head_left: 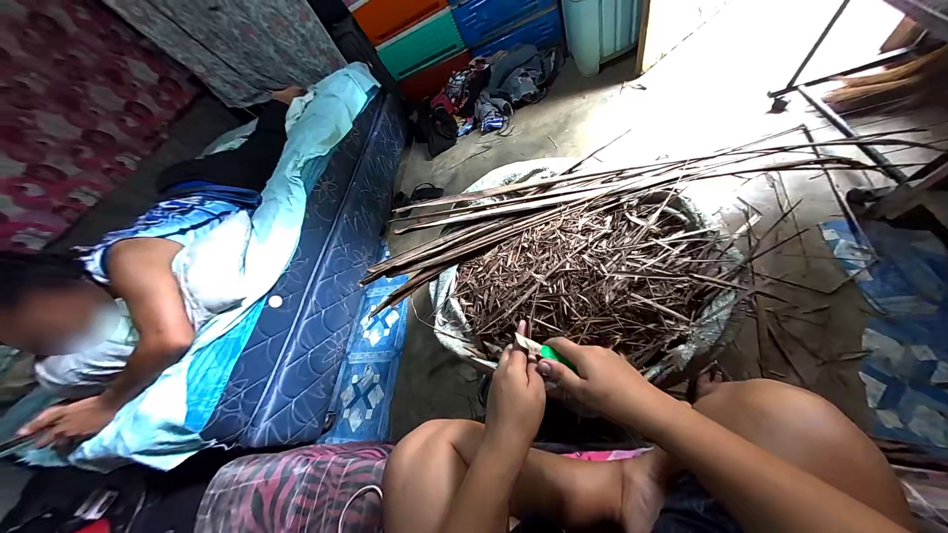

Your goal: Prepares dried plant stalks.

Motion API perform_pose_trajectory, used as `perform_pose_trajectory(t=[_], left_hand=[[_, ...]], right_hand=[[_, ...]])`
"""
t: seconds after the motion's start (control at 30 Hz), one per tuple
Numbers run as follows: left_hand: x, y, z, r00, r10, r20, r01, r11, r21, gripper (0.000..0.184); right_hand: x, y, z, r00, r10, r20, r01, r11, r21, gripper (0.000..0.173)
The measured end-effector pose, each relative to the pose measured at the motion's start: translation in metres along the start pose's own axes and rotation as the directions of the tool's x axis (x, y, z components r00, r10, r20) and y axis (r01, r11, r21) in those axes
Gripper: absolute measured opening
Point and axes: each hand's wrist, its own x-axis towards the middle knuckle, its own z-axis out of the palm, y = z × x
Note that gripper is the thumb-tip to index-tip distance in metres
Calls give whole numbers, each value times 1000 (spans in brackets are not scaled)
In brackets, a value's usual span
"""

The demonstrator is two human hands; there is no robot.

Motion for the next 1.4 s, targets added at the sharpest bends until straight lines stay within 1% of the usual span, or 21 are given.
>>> perform_pose_trajectory(t=[0.07, 0.17, 0.23, 0.3, 0.37, 0.43, 0.53, 0.6, 0.7, 0.77, 0.87, 0.9, 0.93, 1.0, 1.03, 1.1, 1.2, 1.23, 1.3, 1.37, 1.4], left_hand=[[2, 1, 4, 999, 15, -46, -14, 999, 30, 33], [6, 1, 8, 995, 35, -92, -28, 997, 75, 35], [8, 2, 10, 996, 20, -84, -13, 996, 90, 31], [8, 2, 13, 995, 28, -91, -20, 996, 88, 30], [8, 4, 14, 998, 24, -65, -18, 996, 82, 41], [7, 3, 18, 997, 42, -67, -37, 997, 75, 44], [5, 4, 15, 998, 26, -51, -23, 998, 65, 41], [5, 5, 11, 999, -22, -27, 24, 998, 53, 28], [6, 1, 11, 999, -45, -22, 46, 998, 46, 28], [6, 0, 12, 999, -48, -24, 49, 998, 48, 29], [7, -1, 12, 998, -54, -22, 56, 997, 58, 31], [7, -3, 13, 999, -35, -39, 37, 998, 53, 32], [6, -4, 13, 999, -21, -42, 23, 998, 51, 37], [3, -8, 14, 999, -11, -46, 13, 998, 54, 43], [2, -9, 14, 999, -5, -50, 8, 999, 51, 43], [3, -11, 14, 999, -1, -51, 3, 999, 41, 43], [3, -8, 11, 998, -31, -49, 32, 999, 18, 36], [3, -6, 10, 998, -54, -45, 55, 998, 10, 32], [2, -4, 8, 997, -74, -31, 75, 997, 24, 34], [3, -6, 11, 997, -34, -64, 36, 999, 28, 31], [1, -6, 10, 998, -27, -58, 28, 999, 28, 36]], right_hand=[[-5, -6, 4, 999, 24, -47, -28, 996, -80, 54], [-6, -9, 10, 994, 77, -75, -84, 991, -103, 56], [-6, -12, 9, 988, 125, -89, -135, 983, -127, 56], [-2, -12, 10, 973, 174, -154, -199, 967, -161, 55], [5, -9, 4, 946, 250, -204, -283, 947, -151, 54], [9, -7, -7, 933, 294, -207, -320, 942, -106, 53], [3, -9, -9, 962, 188, -196, -214, 969, -120, 53], [-3, -12, 3, 981, 142, -131, -157, 982, -105, 53], [-2, -10, 10, 990, 142, -25, -143, 989, -37, 53], [1, -7, 7, 989, 146, 7, -146, 988, -46, 52], [6, -9, 5, 982, 189, -30, -191, 975, -114, 52], [8, -8, 4, 972, 221, -74, -229, 966, -121, 52], [11, -5, -1, 956, 259, -138, -275, 954, -116, 53], [18, 6, -19, 923, 326, -205, -342, 939, -48, 53], [18, 10, -27, 922, 320, -219, -328, 945, -3, 52], [14, 11, -31, 951, 229, -206, -218, 973, 77, 51], [5, 3, -5, 993, 103, -54, -96, 989, 109, 50], [4, 1, 5, 996, 88, -3, -87, 991, 101, 51], [4, 0, 15, 994, 106, 33, -108, 991, 78, 51], [9, -2, 8, 983, 181, -31, -181, 983, 16, 51], [13, -1, 3, 970, 225, -92, -226, 974, -8, 51]])
